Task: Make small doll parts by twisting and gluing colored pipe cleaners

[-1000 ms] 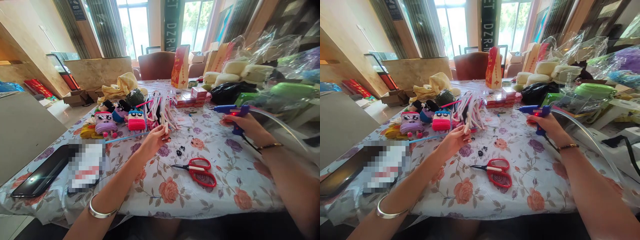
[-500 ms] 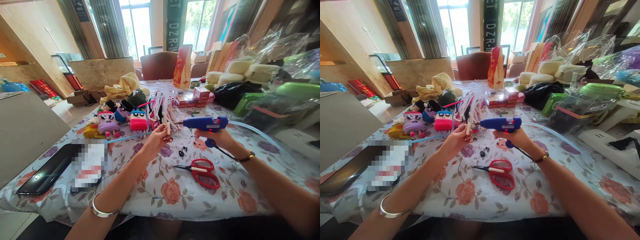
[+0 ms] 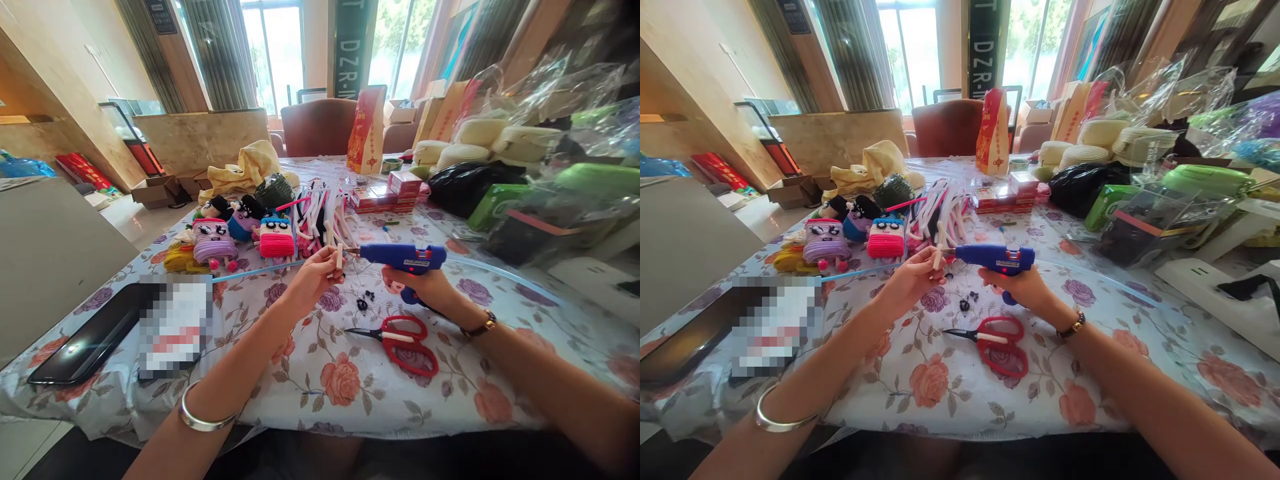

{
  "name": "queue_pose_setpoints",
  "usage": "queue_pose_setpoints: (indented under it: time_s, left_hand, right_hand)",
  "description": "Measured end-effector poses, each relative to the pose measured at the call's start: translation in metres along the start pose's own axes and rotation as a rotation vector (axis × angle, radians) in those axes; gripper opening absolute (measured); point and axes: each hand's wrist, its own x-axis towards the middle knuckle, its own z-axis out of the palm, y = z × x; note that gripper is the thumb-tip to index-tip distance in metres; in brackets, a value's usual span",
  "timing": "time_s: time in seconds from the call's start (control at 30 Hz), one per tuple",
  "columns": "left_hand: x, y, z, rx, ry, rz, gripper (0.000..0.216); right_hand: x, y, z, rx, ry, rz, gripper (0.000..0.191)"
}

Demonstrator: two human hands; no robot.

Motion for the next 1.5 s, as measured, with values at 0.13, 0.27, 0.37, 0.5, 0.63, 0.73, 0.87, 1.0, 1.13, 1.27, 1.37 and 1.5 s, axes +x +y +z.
queue_pose_setpoints:
  time_s: [0.13, 0.27, 0.37, 0.5, 0.63, 0.73, 0.87, 1.0, 1.13, 1.27, 1.37, 1.5]
  left_hand:
    - [0.001, 0.000, -0.001, 0.006, -0.017, -0.009, 0.017]
    - [0.000, 0.000, -0.001, 0.014, -0.026, -0.010, 0.015]
    - [0.000, 0.000, -0.002, 0.022, -0.037, -0.005, 0.015]
    - [0.001, -0.001, -0.002, 0.040, -0.064, 0.004, 0.016]
    - [0.001, -0.001, -0.002, 0.041, -0.054, 0.000, 0.017]
    - [0.000, -0.001, -0.001, 0.029, -0.042, -0.005, 0.016]
    - [0.000, 0.000, 0.000, 0.019, -0.040, -0.009, 0.015]
    - [0.000, 0.001, 0.000, 0.023, -0.029, -0.013, 0.016]
    - [0.000, 0.001, -0.001, 0.023, -0.031, -0.013, 0.015]
    - [-0.001, 0.000, -0.001, 0.030, -0.043, -0.011, 0.015]
    - [-0.001, 0.000, 0.000, 0.031, -0.040, -0.012, 0.014]
    - [-0.001, 0.001, -0.001, 0.034, -0.029, -0.013, 0.013]
  right_hand:
    - [0.001, 0.005, 0.001, 0.007, 0.028, 0.016, 0.036]
    - [0.002, 0.006, 0.002, 0.027, 0.041, 0.008, 0.037]
    - [-0.001, 0.000, 0.004, 0.009, 0.049, 0.024, 0.040]
    - [-0.005, -0.008, 0.008, 0.015, 0.084, 0.016, 0.043]
    - [-0.006, -0.012, 0.011, 0.069, 0.116, 0.053, 0.046]
    - [-0.005, -0.015, 0.013, 0.112, 0.135, 0.087, 0.049]
    - [-0.004, -0.016, 0.014, 0.129, 0.126, 0.087, 0.050]
    - [-0.004, -0.014, 0.014, 0.107, 0.118, 0.079, 0.051]
    - [-0.003, -0.009, 0.013, 0.095, 0.126, 0.069, 0.051]
    - [-0.002, -0.006, 0.013, 0.091, 0.128, 0.066, 0.051]
    - [-0.001, -0.005, 0.012, 0.069, 0.138, 0.069, 0.051]
    - [-0.001, -0.002, 0.011, 0.030, 0.153, 0.087, 0.049]
